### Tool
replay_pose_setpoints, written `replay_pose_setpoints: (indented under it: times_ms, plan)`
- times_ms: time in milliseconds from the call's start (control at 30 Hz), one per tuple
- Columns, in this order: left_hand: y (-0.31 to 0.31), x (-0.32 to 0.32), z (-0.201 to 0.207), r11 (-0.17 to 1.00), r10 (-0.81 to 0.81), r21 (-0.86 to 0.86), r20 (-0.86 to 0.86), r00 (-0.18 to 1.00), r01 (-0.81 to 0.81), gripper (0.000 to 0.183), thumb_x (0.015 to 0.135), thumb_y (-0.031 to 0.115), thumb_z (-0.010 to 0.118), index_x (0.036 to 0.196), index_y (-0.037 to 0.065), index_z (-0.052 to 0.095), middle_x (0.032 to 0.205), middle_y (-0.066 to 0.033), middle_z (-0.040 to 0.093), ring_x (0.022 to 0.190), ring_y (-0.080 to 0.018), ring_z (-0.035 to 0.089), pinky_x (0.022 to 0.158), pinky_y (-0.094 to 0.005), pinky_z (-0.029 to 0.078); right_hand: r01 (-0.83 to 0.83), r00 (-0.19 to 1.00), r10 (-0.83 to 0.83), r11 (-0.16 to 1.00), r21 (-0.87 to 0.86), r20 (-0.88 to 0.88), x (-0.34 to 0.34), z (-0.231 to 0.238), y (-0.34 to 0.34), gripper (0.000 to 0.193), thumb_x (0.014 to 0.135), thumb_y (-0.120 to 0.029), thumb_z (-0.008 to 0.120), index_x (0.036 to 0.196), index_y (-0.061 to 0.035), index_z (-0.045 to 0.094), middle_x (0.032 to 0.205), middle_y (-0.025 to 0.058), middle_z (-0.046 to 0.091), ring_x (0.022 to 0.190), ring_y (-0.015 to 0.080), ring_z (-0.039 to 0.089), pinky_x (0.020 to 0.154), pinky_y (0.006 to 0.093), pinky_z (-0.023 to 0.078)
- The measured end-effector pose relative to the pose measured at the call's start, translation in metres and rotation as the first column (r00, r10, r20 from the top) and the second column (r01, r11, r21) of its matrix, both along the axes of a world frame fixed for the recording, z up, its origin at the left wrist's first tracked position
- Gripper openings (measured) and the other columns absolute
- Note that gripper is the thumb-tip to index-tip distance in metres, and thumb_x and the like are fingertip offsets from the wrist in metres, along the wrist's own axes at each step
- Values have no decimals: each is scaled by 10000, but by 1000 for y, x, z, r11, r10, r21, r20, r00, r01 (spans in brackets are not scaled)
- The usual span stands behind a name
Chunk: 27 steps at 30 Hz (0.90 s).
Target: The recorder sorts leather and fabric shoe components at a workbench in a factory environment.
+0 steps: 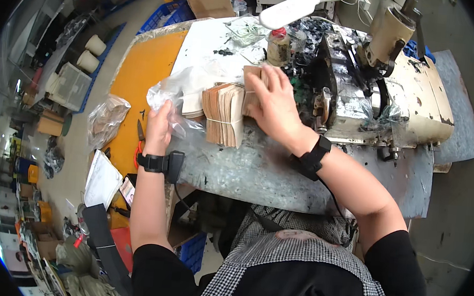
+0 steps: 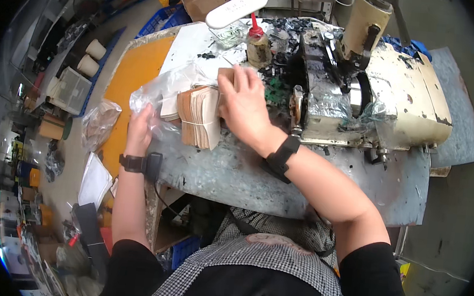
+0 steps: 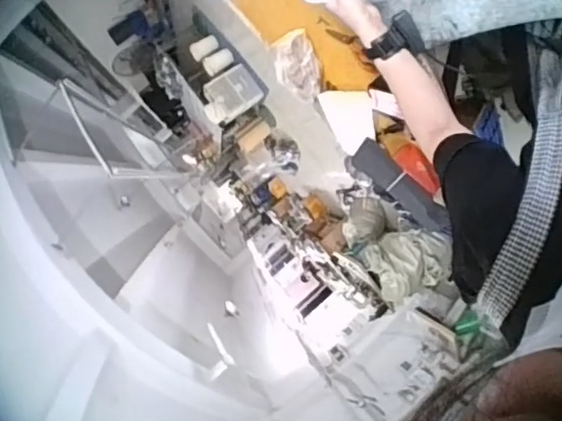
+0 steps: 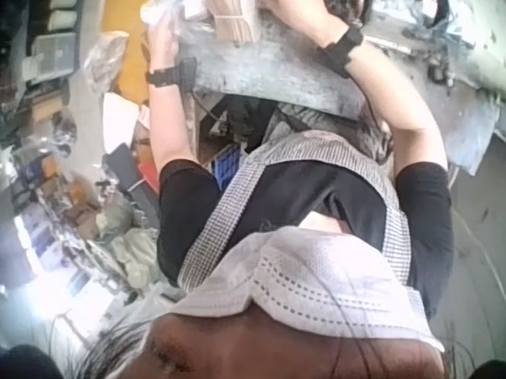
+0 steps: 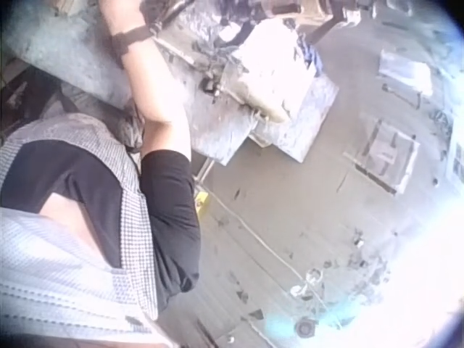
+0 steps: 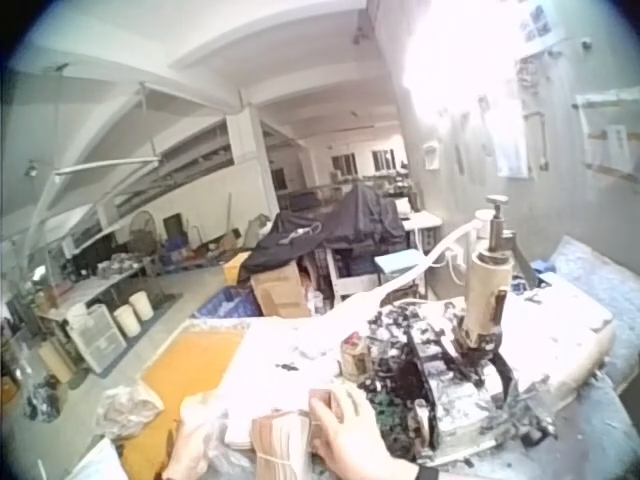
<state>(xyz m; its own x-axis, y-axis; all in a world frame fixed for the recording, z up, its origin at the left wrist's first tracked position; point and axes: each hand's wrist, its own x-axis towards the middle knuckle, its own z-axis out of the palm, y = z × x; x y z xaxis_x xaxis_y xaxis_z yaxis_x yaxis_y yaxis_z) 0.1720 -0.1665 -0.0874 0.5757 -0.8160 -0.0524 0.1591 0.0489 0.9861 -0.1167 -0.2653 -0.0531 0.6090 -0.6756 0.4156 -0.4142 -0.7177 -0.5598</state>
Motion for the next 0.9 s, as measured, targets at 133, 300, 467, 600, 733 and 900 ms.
replay_pose_setpoints:
  times_ms: [133, 300, 467, 600, 733, 900]
  plan:
    - [10, -19, 18, 999, -38, -13, 118, 992, 39, 300, 920, 143, 600, 1183, 2, 571, 1042, -39, 639, 875, -109, 589, 753, -252, 473, -265, 956, 293, 889, -373, 20, 31, 11, 28, 398, 736, -239, 705, 1091, -96, 595, 1327, 182, 457, 1265, 389, 384, 1087, 518, 283]
    - [5, 47, -3, 988, 146, 18, 250, 957, -155, 299, 885, 142, 631, 1129, -25, 590, 990, -85, 666, 825, -176, 619, 723, -321, 483, -280, 959, 234, 860, -426, -158, 43, 5, 30, 291, 757, -299, 688, 957, -93, 643, 1243, 146, 482, 1227, 382, 395, 1080, 545, 261]
    - [20, 82, -17, 886, 151, 145, 809, 569, -440, 279, 843, 132, 639, 1060, -35, 585, 950, -168, 668, 831, -300, 628, 761, -380, 485, -120, 992, 128, 914, -388, -5, 13, 7, 24, 185, 736, -198, 672, 817, -57, 584, 1093, 131, 495, 1085, 342, 458, 938, 469, 382]
    - [-2, 8, 40, 808, 395, -453, 891, -225, -376, 356, 803, 193, 676, 1081, -1, 569, 912, -177, 626, 905, -349, 608, 808, -427, 478, -44, 998, 58, 933, -358, 29, -7, 3, 21, 165, 727, -153, 655, 805, -40, 564, 1087, 136, 497, 1069, 338, 469, 917, 438, 402]
    - [-2, -40, 45, 978, -135, 149, 985, 105, -146, 599, 747, 324, 739, 1218, 37, 504, 1098, -203, 550, 923, -398, 603, 814, -454, 485, 22, 1000, -24, 910, -415, 2, 1, 4, 32, 172, 731, -140, 644, 838, -26, 573, 1126, 140, 501, 1077, 343, 480, 902, 433, 416]
    - [-29, -79, 42, 802, -389, 426, 904, 175, -418, 724, 716, 439, 740, 1262, 19, 518, 1099, -238, 582, 1015, -401, 606, 834, -452, 506, -21, 999, 0, 914, -405, -51, 9, 0, 40, 195, 737, -151, 633, 882, -29, 591, 1239, 168, 488, 1086, 382, 486, 915, 445, 411]
